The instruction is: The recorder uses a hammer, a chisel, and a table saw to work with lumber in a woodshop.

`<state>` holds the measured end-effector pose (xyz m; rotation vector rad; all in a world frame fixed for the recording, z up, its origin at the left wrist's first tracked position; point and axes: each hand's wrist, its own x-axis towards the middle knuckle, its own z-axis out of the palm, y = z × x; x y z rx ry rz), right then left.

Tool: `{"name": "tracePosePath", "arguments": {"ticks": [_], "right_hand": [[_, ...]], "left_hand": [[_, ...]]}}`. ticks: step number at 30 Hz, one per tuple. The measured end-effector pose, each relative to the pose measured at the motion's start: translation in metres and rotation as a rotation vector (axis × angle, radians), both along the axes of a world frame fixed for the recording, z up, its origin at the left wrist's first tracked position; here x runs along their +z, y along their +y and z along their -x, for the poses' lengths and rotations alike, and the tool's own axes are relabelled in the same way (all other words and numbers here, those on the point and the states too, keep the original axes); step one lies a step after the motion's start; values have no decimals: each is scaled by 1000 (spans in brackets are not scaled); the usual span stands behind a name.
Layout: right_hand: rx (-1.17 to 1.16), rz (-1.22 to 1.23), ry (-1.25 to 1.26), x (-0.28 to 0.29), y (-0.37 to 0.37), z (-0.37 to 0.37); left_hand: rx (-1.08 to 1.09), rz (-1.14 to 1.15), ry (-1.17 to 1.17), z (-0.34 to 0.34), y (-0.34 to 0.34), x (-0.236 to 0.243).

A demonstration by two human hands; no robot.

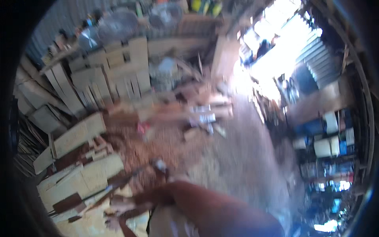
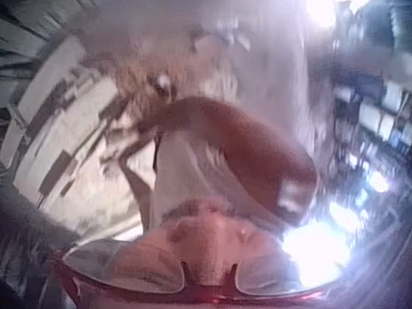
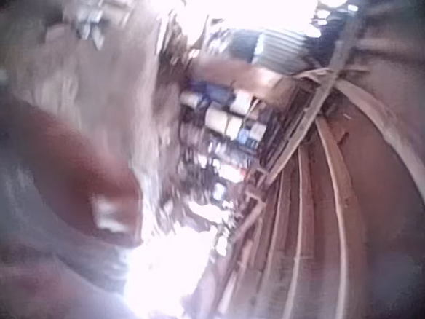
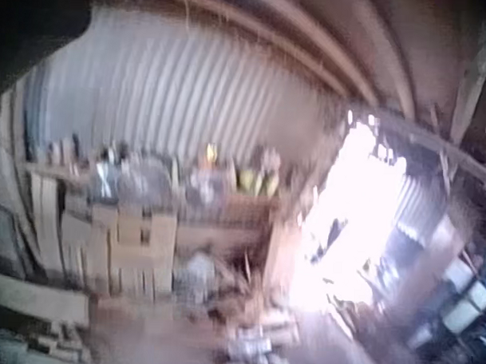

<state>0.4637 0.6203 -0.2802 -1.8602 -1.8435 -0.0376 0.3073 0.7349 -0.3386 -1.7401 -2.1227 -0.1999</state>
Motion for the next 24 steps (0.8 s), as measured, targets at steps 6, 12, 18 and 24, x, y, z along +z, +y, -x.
{"name": "tracePosePath", "arguments": {"ticks": [6,12,18,24], "right_hand": [[-103,26,-982,-32,-24,6],[-48,98,-199,-3,-32,-12],[93,592,213,148,-90,-121],[-273,456,635,233,-210,-208]], "left_hand": [[165,51,24,11,-12,7],[-10,362,303,37,-17,21],[-102,50,520,82,-32,29],[20,48,301,120,-49,24]]}}
